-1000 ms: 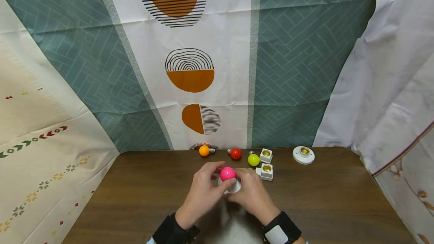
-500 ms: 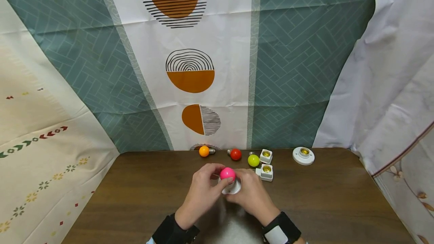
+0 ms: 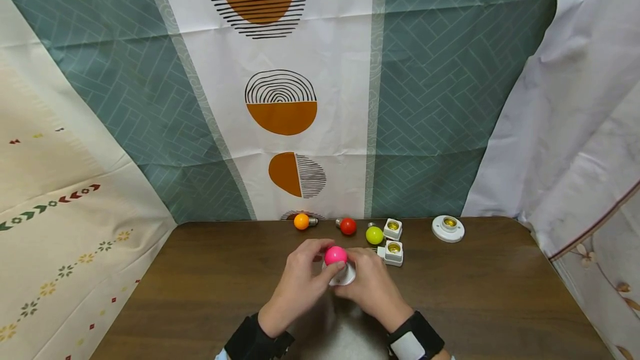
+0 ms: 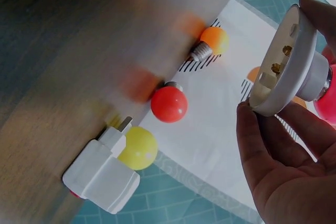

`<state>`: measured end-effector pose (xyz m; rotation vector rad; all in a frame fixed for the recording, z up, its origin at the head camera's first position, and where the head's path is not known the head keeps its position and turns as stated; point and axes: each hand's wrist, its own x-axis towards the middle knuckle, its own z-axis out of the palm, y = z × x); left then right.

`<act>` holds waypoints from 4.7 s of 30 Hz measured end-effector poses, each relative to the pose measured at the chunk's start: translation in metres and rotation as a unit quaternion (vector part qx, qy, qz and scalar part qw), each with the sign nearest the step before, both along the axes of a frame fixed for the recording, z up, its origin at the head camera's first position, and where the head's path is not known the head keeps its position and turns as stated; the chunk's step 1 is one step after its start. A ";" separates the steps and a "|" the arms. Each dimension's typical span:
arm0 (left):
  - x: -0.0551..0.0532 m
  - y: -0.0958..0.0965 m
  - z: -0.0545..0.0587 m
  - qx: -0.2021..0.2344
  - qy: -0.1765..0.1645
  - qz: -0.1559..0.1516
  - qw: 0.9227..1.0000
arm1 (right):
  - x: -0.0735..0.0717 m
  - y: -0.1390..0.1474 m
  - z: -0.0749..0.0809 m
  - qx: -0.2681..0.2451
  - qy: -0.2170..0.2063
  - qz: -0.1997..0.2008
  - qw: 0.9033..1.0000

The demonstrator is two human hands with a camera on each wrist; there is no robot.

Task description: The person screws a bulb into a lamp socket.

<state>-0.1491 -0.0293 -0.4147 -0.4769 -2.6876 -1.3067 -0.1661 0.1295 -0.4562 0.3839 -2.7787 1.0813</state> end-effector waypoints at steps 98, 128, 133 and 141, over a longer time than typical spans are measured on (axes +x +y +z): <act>0.004 0.009 0.001 -0.029 0.011 0.021 0.999 | 0.000 0.000 0.000 0.001 0.019 0.002 1.000; 0.003 0.011 -0.003 -0.016 -0.019 0.028 0.999 | 0.000 0.002 -0.002 0.004 0.017 0.000 1.000; 0.002 0.011 -0.003 -0.023 -0.014 -0.004 1.000 | 0.000 0.002 -0.002 0.006 0.020 -0.001 1.000; 0.002 0.011 -0.001 -0.009 -0.023 0.017 1.000 | 0.000 0.001 -0.001 0.005 0.023 0.000 1.000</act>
